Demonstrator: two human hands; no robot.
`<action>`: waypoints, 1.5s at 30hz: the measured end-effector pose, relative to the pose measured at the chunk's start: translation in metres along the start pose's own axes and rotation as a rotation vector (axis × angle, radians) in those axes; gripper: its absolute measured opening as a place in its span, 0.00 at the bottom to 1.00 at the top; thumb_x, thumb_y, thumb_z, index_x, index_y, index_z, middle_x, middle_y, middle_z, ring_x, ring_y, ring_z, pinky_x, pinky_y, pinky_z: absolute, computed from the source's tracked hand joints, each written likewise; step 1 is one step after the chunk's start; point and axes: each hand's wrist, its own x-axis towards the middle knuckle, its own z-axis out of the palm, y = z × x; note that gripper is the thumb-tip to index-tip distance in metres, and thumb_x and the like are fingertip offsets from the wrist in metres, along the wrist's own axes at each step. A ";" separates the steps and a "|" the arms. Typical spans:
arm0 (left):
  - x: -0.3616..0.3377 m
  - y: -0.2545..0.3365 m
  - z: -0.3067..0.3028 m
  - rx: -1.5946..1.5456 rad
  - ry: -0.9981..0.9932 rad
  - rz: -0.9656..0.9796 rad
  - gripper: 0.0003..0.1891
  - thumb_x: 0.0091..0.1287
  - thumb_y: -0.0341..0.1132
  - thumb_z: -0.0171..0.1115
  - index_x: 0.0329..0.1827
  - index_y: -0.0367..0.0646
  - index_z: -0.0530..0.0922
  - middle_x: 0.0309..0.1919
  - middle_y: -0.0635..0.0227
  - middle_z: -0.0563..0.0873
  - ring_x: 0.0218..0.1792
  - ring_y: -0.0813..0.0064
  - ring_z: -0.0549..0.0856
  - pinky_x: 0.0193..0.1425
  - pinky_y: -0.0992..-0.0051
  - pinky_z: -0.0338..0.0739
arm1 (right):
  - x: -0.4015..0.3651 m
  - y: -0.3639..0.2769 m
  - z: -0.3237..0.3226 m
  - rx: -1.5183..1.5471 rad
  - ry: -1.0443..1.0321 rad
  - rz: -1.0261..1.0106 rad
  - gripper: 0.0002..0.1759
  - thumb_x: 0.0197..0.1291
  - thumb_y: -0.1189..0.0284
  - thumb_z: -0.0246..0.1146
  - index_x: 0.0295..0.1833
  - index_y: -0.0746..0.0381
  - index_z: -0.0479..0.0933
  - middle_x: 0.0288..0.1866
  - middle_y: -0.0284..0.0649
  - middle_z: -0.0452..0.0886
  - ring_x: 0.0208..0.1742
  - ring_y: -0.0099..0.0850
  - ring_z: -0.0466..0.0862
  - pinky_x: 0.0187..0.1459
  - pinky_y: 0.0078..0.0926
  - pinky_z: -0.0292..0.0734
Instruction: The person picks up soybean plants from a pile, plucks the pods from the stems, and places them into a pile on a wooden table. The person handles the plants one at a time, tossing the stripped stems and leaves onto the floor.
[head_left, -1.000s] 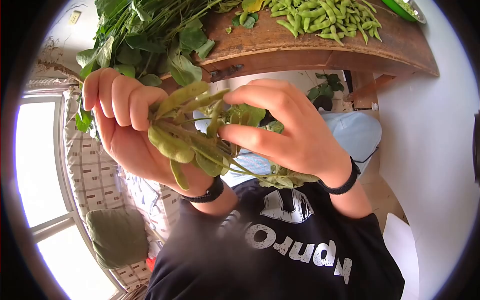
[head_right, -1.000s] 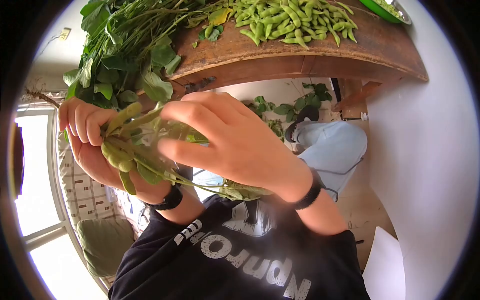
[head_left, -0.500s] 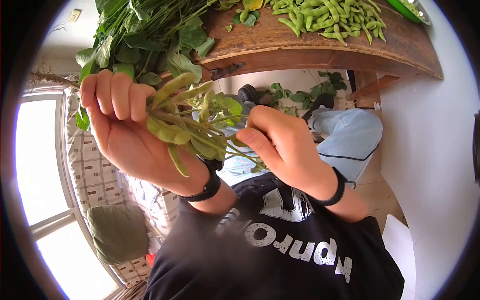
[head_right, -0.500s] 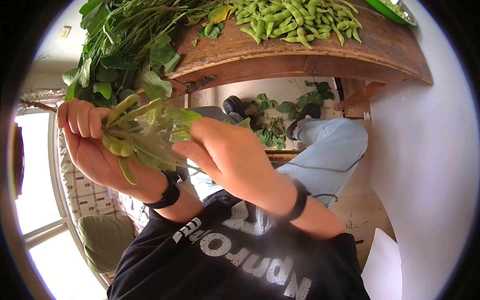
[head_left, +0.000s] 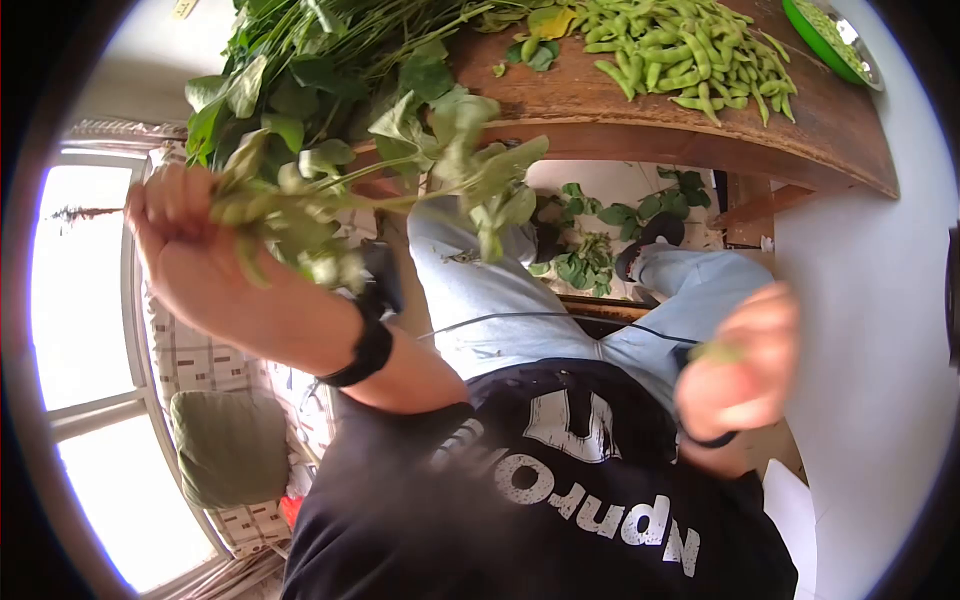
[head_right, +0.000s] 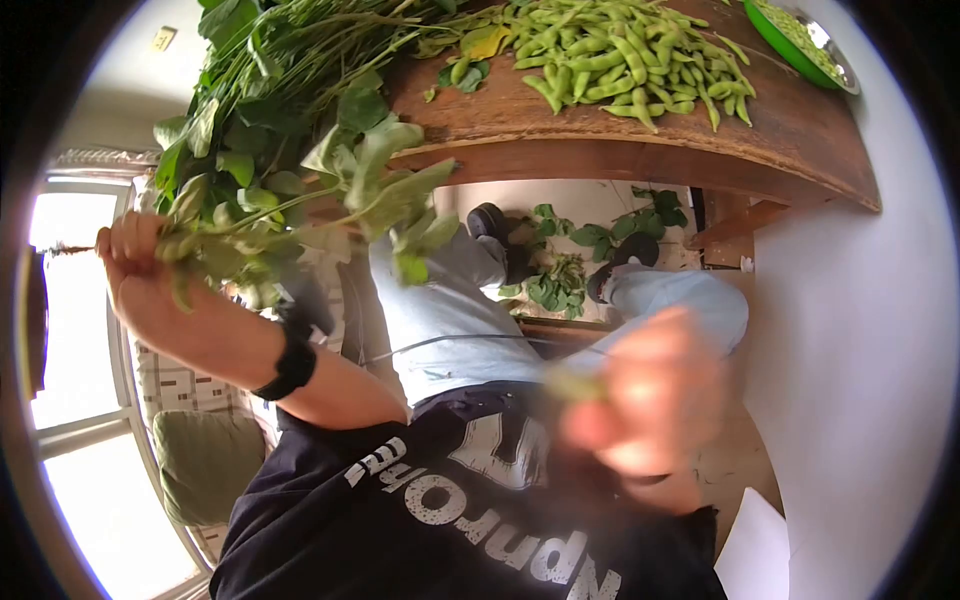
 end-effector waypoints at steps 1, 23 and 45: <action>0.000 -0.007 0.005 -0.087 0.000 -0.047 0.08 0.76 0.27 0.43 0.35 0.38 0.65 0.22 0.74 0.57 0.21 0.79 0.55 0.25 0.76 0.54 | 0.017 0.014 -0.008 0.006 0.014 0.002 0.17 0.69 0.63 0.56 0.33 0.65 0.70 0.29 0.44 0.75 0.28 0.34 0.76 0.27 0.31 0.70; -0.073 -0.077 0.066 -0.048 -0.006 -0.253 0.08 0.79 0.35 0.47 0.47 0.39 0.70 0.26 0.74 0.66 0.29 0.80 0.65 0.38 0.78 0.65 | 0.019 -0.015 0.087 0.416 -0.196 0.534 0.19 0.69 0.57 0.58 0.41 0.65 0.74 0.29 0.43 0.74 0.28 0.42 0.76 0.30 0.33 0.71; -0.091 -0.089 0.088 0.403 0.065 -0.111 0.13 0.80 0.39 0.46 0.42 0.38 0.73 0.20 0.78 0.59 0.19 0.86 0.55 0.24 0.81 0.52 | 0.042 -0.002 0.088 0.807 -0.461 1.204 0.38 0.72 0.39 0.40 0.22 0.58 0.70 0.18 0.25 0.66 0.20 0.16 0.62 0.24 0.17 0.54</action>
